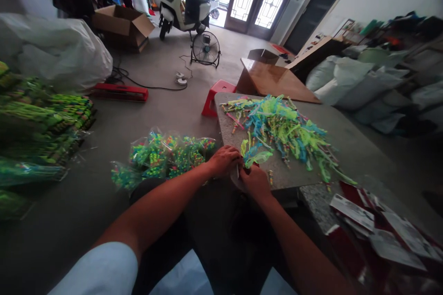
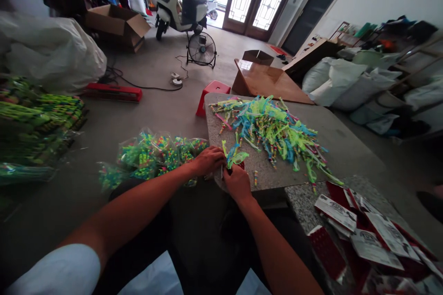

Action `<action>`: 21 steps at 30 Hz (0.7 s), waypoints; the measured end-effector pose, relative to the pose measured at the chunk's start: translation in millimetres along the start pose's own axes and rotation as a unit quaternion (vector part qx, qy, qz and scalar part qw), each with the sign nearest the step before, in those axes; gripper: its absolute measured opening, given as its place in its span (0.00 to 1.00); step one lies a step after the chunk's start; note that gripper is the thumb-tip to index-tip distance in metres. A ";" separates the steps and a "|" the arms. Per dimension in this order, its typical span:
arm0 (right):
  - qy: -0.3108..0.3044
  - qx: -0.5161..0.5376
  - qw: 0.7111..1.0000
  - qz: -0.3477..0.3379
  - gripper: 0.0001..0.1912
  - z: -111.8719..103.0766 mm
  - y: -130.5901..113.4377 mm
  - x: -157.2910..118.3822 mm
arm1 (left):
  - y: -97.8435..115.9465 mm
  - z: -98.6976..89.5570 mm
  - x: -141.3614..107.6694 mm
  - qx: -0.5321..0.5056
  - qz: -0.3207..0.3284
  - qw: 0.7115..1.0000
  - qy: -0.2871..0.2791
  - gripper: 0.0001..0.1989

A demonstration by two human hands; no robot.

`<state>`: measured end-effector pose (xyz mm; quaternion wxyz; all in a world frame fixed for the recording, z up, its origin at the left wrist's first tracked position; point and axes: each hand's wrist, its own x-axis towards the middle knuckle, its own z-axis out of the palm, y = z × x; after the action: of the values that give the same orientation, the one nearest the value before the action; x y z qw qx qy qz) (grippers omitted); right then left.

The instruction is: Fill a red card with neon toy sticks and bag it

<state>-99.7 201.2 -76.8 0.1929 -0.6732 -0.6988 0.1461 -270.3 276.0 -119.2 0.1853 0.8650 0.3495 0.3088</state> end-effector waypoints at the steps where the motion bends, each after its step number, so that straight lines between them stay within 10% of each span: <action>1: -0.004 -0.010 1.000 -0.003 0.13 -1.1 -1.2 0.5 | 0.3 -0.2 0.0 -0.002 0.001 1.000 0.000 0.10; 15: 0.015 0.015 1.000 -0.004 0.11 0.4 0.4 0.7 | -1.5 1.3 0.3 -0.099 -0.029 0.994 0.020 0.08; 21: 0.003 0.031 0.999 -0.014 0.18 -3.2 -0.8 1.5 | 1.2 -8.9 7.8 -0.498 -0.101 0.861 -0.015 0.21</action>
<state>-98.9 202.5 -73.5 0.2176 -0.6574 -0.7027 0.1633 -271.2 281.7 -108.8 0.6271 0.6216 0.2319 0.4081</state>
